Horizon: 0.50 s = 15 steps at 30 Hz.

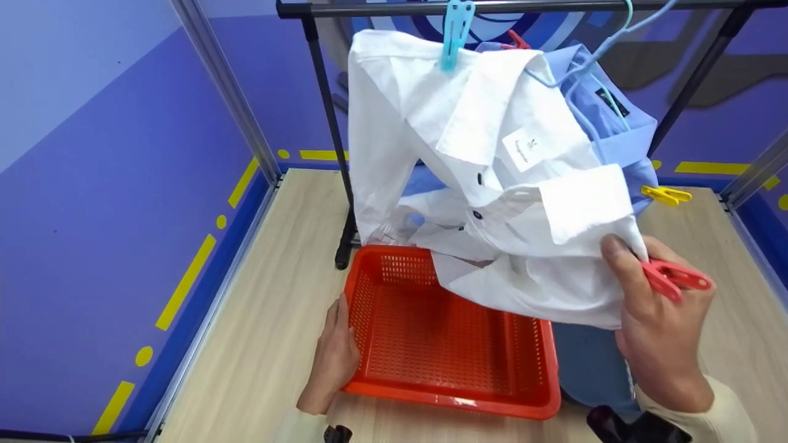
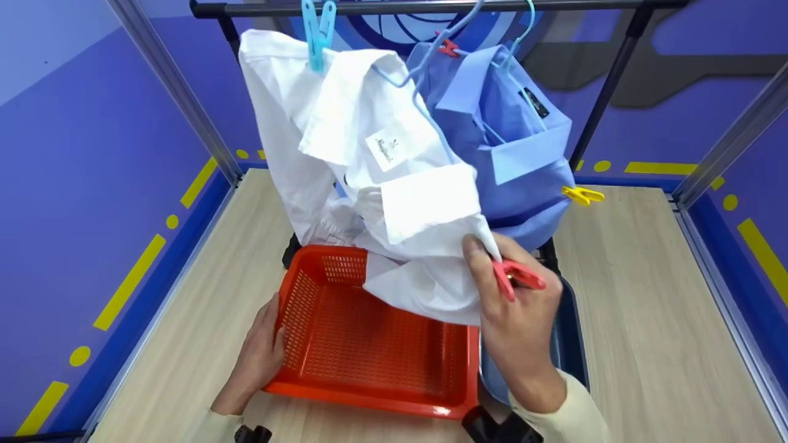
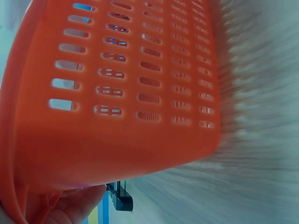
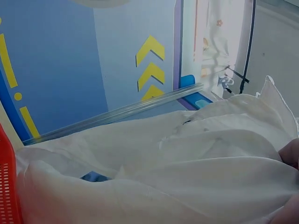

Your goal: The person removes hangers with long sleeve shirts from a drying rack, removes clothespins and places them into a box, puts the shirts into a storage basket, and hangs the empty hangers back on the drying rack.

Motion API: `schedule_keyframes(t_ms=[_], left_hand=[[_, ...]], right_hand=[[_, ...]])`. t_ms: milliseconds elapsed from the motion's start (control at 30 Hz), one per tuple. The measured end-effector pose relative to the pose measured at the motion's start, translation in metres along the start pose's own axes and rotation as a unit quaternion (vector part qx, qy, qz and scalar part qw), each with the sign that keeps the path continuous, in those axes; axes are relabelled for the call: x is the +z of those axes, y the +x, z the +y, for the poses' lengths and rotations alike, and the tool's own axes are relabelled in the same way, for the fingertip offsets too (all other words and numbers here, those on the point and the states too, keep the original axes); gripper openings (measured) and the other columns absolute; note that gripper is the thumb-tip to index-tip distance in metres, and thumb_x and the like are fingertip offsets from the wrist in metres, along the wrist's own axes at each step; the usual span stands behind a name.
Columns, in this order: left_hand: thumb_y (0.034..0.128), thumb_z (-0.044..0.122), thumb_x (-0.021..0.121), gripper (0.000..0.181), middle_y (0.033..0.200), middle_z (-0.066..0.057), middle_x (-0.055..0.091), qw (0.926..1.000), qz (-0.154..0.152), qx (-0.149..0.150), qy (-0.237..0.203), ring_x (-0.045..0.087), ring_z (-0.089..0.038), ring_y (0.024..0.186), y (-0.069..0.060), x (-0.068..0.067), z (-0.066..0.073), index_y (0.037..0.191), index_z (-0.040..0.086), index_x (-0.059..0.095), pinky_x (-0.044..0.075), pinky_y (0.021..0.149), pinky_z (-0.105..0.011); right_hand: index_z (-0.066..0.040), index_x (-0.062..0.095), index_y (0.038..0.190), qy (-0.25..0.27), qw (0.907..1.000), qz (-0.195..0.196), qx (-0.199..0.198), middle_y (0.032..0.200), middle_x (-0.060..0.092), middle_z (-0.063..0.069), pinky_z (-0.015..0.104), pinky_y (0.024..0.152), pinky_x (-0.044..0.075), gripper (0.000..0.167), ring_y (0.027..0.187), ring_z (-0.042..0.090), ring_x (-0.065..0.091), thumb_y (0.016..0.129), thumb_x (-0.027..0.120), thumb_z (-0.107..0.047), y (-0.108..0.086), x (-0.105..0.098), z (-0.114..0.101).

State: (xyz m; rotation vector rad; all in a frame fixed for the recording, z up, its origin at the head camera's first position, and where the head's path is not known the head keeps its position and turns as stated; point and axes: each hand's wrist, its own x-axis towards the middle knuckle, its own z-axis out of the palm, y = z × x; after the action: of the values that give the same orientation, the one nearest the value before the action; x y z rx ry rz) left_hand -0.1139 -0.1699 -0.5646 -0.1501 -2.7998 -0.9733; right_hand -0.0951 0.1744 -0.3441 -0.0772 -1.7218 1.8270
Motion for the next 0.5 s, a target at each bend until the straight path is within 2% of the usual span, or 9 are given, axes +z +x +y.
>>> schedule_keyframes(t_ms=[67,133,300,367,500], left_hand=[[0.0926,-0.009,0.049,0.064,0.149,-0.023,0.032,1.0,0.0,0.001,-0.002,0.058,-0.034,0.115,0.0,0.0,0.001,0.15,-0.004,0.021,0.052,0.091,-0.049],[0.0927,-0.009,0.049,0.064,0.149,-0.023,0.032,1.0,0.002,0.007,-0.001,0.058,-0.034,0.114,-0.001,0.0,0.001,0.15,-0.004,0.021,0.053,0.09,-0.049],[0.0935,-0.007,0.048,0.062,0.147,-0.026,0.034,0.9997,0.009,0.021,0.005,0.058,-0.036,0.115,-0.002,-0.002,0.003,0.149,-0.007,0.022,0.054,0.088,-0.049],[0.094,-0.007,0.047,0.061,0.147,-0.026,0.034,0.9998,0.008,0.02,0.006,0.057,-0.037,0.117,-0.001,-0.002,0.004,0.149,-0.006,0.021,0.053,0.088,-0.05],[0.0949,-0.006,0.046,0.06,0.148,-0.027,0.033,0.9999,0.003,0.005,0.008,0.055,-0.038,0.121,-0.001,-0.002,0.006,0.15,-0.006,0.021,0.053,0.09,-0.05]], right_hand=[[0.007,0.069,0.111,-0.031,0.9994,0.006,0.013,0.097,0.075,0.003,0.018,0.068,0.056,0.027,0.08,0.01,0.073,0.085,0.069,0.0,-0.003,-0.006,-0.002],[0.004,0.07,0.11,-0.087,0.9958,0.008,0.024,0.093,0.074,0.0,0.016,0.064,0.055,0.025,0.075,0.008,0.072,0.086,0.069,-0.001,-0.005,-0.013,-0.004],[-0.002,0.072,0.108,-0.218,0.9756,-0.004,0.028,0.086,0.072,-0.011,0.014,0.057,0.052,0.021,0.065,0.005,0.067,0.087,0.067,-0.002,-0.007,-0.03,-0.002],[-0.003,0.073,0.107,-0.234,0.9718,-0.013,0.026,0.086,0.071,-0.012,0.013,0.057,0.051,0.021,0.064,0.004,0.066,0.087,0.067,-0.001,-0.007,-0.036,0.0],[0.0,0.072,0.107,-0.235,0.9712,-0.03,0.024,0.087,0.071,-0.01,0.012,0.06,0.052,0.022,0.064,0.006,0.064,0.086,0.066,0.003,-0.006,-0.044,0.004]])
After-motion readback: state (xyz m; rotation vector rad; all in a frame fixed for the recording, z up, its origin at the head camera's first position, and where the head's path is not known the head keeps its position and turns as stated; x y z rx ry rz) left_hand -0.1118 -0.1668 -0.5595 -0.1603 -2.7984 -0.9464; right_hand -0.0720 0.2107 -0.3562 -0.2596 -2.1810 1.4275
